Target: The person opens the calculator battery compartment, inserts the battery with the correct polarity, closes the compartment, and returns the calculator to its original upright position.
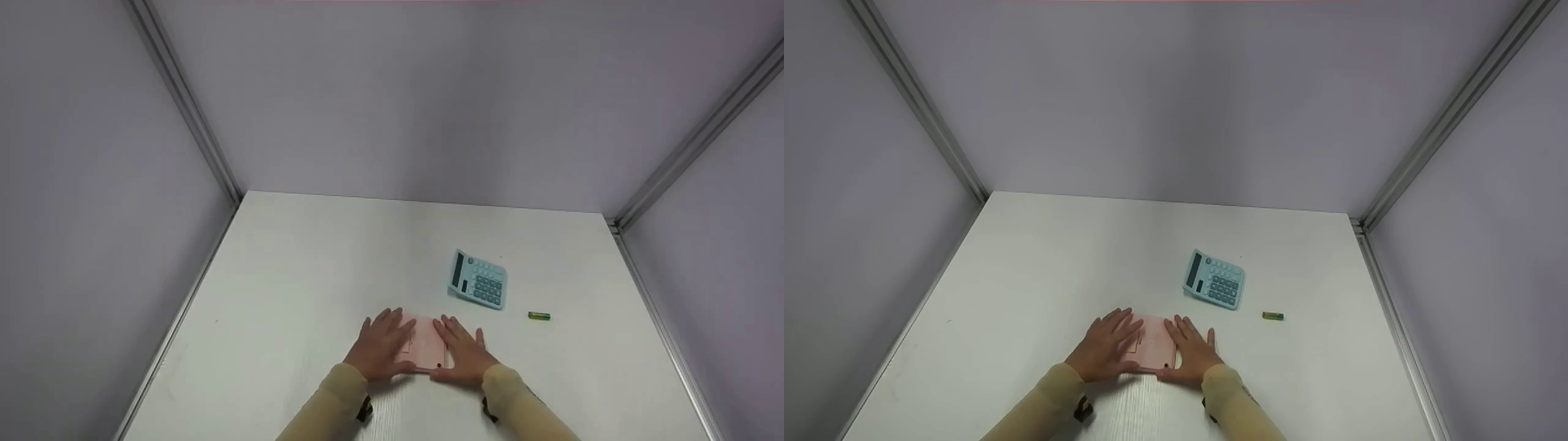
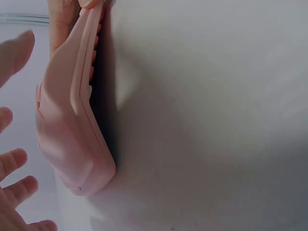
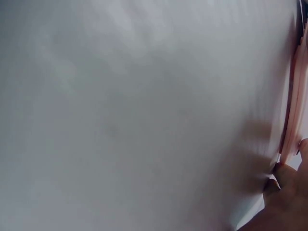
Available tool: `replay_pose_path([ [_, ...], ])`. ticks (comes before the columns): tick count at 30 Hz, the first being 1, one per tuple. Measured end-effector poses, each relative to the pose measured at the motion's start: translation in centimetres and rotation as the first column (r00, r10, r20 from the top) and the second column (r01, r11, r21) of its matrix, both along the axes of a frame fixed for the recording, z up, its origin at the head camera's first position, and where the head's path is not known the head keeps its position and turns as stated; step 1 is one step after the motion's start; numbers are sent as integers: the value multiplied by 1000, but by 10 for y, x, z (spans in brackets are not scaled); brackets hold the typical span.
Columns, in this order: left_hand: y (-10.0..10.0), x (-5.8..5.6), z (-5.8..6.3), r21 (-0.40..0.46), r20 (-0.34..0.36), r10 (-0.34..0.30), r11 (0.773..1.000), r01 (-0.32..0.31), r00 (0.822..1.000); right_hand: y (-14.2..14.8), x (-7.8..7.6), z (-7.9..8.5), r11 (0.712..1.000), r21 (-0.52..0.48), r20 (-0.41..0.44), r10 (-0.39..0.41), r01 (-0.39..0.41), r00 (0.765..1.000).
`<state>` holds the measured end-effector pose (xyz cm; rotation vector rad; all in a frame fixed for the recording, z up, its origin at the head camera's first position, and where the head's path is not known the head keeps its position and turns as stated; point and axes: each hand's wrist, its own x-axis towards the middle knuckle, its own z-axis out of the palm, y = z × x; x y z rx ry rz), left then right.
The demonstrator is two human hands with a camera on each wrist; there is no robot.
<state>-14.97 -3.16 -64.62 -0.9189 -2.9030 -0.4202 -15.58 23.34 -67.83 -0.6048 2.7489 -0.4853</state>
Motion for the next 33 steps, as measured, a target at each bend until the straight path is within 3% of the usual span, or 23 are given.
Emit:
replay_pose_path([
  [5, -2, 2, 0, -83, -76, -24, 996, 17, 997, -1, 1, 3, 1000, -5, -1, -6, 5, 1000],
  [12, -6, 4, -8, -65, -2, -25, 998, 25, 1000, -3, 3, 7, 1000, 9, -17, 5, -4, 1000],
  [33, -9, 4, -18, -51, 74, -1, 999, 4, 997, -6, 6, 13, 1000, 19, 33, -18, 18, 999],
])
